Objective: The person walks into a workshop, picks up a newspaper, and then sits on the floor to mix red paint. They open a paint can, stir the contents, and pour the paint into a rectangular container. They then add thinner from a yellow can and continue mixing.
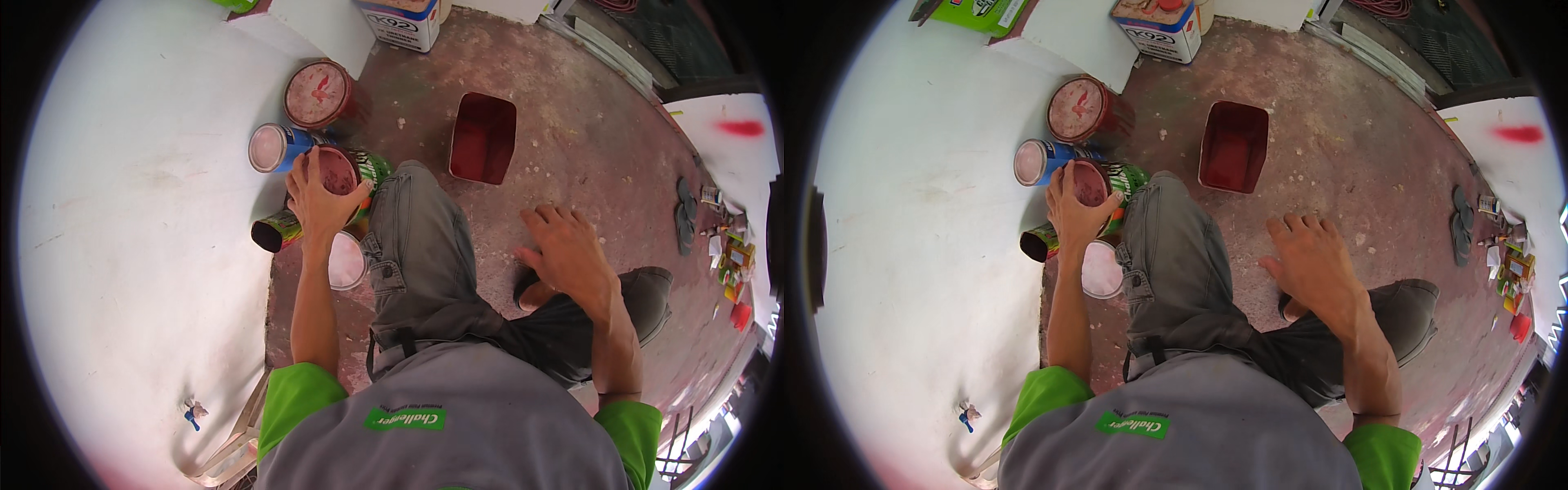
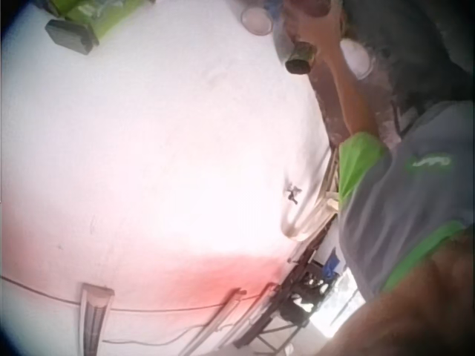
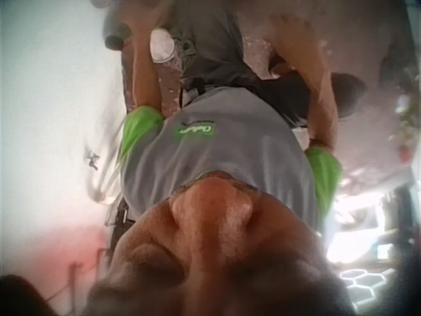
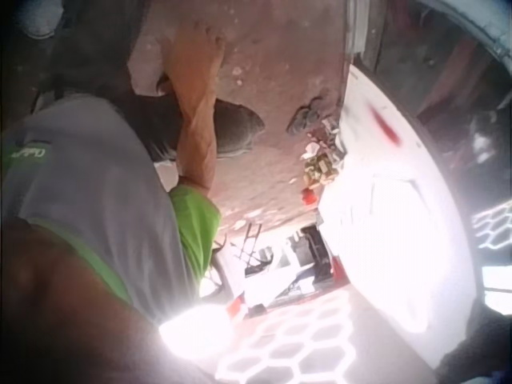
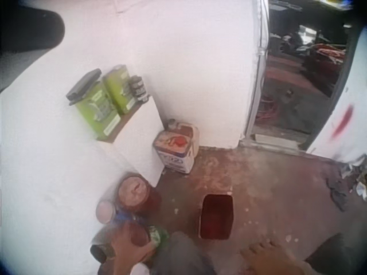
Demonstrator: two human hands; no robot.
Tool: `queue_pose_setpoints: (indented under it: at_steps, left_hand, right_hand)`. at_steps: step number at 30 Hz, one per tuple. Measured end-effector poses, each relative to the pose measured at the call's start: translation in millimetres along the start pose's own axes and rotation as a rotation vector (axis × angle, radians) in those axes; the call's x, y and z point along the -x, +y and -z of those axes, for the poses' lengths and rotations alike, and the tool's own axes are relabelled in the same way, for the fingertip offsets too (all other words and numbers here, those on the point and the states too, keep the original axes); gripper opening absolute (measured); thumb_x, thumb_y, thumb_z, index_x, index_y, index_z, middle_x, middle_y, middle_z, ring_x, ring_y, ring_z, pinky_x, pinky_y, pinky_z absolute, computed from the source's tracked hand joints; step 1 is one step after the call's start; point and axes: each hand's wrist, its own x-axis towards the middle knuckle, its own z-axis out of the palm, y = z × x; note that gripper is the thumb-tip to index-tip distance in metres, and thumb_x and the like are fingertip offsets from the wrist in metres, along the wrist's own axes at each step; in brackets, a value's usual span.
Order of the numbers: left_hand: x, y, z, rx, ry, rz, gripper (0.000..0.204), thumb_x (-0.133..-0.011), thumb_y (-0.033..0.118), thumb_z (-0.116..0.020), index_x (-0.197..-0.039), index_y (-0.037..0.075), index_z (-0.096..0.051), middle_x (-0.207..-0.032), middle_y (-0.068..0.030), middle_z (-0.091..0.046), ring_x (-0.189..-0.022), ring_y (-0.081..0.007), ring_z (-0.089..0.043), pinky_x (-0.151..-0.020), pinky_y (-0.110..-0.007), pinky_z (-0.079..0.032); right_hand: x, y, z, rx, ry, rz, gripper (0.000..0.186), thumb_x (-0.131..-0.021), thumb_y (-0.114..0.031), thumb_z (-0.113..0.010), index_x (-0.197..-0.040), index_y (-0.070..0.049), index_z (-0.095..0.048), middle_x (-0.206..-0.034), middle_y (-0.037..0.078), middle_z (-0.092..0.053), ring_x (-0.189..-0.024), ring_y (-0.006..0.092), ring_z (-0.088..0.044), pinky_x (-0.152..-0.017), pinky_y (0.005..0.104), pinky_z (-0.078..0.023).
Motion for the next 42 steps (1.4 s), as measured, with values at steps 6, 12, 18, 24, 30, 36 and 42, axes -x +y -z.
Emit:
queue_pose_setpoints:
  at_steps: [6,12,18,24,30,36,42]
  left_hand:
    - [-1,-10,-42,-0.103,-0.045,0.064,0.119,-0.065,0.062,-0.090,-0.162,0.018,-0.038,-0.168,-0.0168,-0.028,-0.151,-0.0487,-0.027,-0.109,-0.074,-0.033]
    - [7,-25,-54,-0.129,-0.044,0.153,0.118,-0.069,0.067,-0.087,-0.163,0.017,-0.038,-0.170,-0.0200,-0.026,-0.151,-0.0510,-0.027,-0.110,-0.078,-0.030]
    - [-55,-8,-20,0.109,-0.016,0.029,0.101,-0.077,0.066,-0.082,-0.153,0.006,-0.051,-0.158,-0.0276,-0.046,-0.145,-0.0532,-0.038,-0.114,-0.067,-0.034]
    - [-182,9,-24,0.025,-0.007,0.088,0.129,-0.070,0.075,-0.082,-0.164,0.005,-0.028,-0.165,-0.0316,-0.030,-0.149,-0.0565,-0.030,-0.118,-0.066,-0.031]
    - [-221,10,-53,0.003,-0.136,0.333,0.152,-0.057,0.081,-0.085,-0.170,0.014,-0.008,-0.171,-0.0332,-0.006,-0.154,-0.0605,-0.014,-0.120,-0.073,-0.021]
    - [-204,28,-40,-0.046,-0.104,0.243,0.143,-0.059,0.076,-0.087,-0.169,0.014,-0.017,-0.169,-0.0323,-0.017,-0.152,-0.0595,-0.022,-0.118,-0.073,-0.025]
    - [-154,75,22,-0.133,0.002,0.002,0.131,-0.063,0.070,-0.089,-0.166,0.017,-0.028,-0.168,-0.0250,-0.026,-0.150,-0.0554,-0.029,-0.115,-0.073,-0.031]
  right_hand:
    - [-1,0,0,-0.003,-0.015,-0.018,0.052,-0.091,-0.030,-0.078,-0.132,-0.002,-0.065,-0.125,0.016,-0.069,-0.120,0.0342,-0.064,-0.106,0.0468,-0.048]
    - [1,3,-1,-0.031,0.026,0.002,0.051,-0.091,-0.030,-0.077,-0.132,-0.003,-0.064,-0.125,0.016,-0.069,-0.120,0.0345,-0.065,-0.106,0.0469,-0.048]
    - [7,6,4,-0.033,0.005,-0.046,0.048,-0.089,-0.027,-0.078,-0.128,-0.003,-0.064,-0.125,0.016,-0.068,-0.119,0.0346,-0.065,-0.104,0.0466,-0.049]
    - [16,3,4,-0.018,-0.021,-0.098,0.051,-0.086,-0.026,-0.081,-0.128,-0.003,-0.062,-0.122,0.016,-0.068,-0.117,0.0350,-0.065,-0.102,0.0462,-0.049]
    - [43,12,-13,-0.085,-0.048,-0.216,0.057,-0.082,-0.028,-0.084,-0.129,-0.004,-0.063,-0.120,0.017,-0.068,-0.116,0.0337,-0.066,-0.101,0.0450,-0.050]
    - [72,28,-28,-0.095,-0.068,-0.318,0.054,-0.084,-0.029,-0.083,-0.128,-0.004,-0.065,-0.116,0.015,-0.070,-0.113,0.0345,-0.067,-0.102,0.0453,-0.050]
    - [78,29,-21,-0.147,0.002,-0.328,0.051,-0.088,-0.029,-0.080,-0.129,-0.003,-0.064,-0.118,0.015,-0.069,-0.114,0.0347,-0.066,-0.102,0.0459,-0.049]
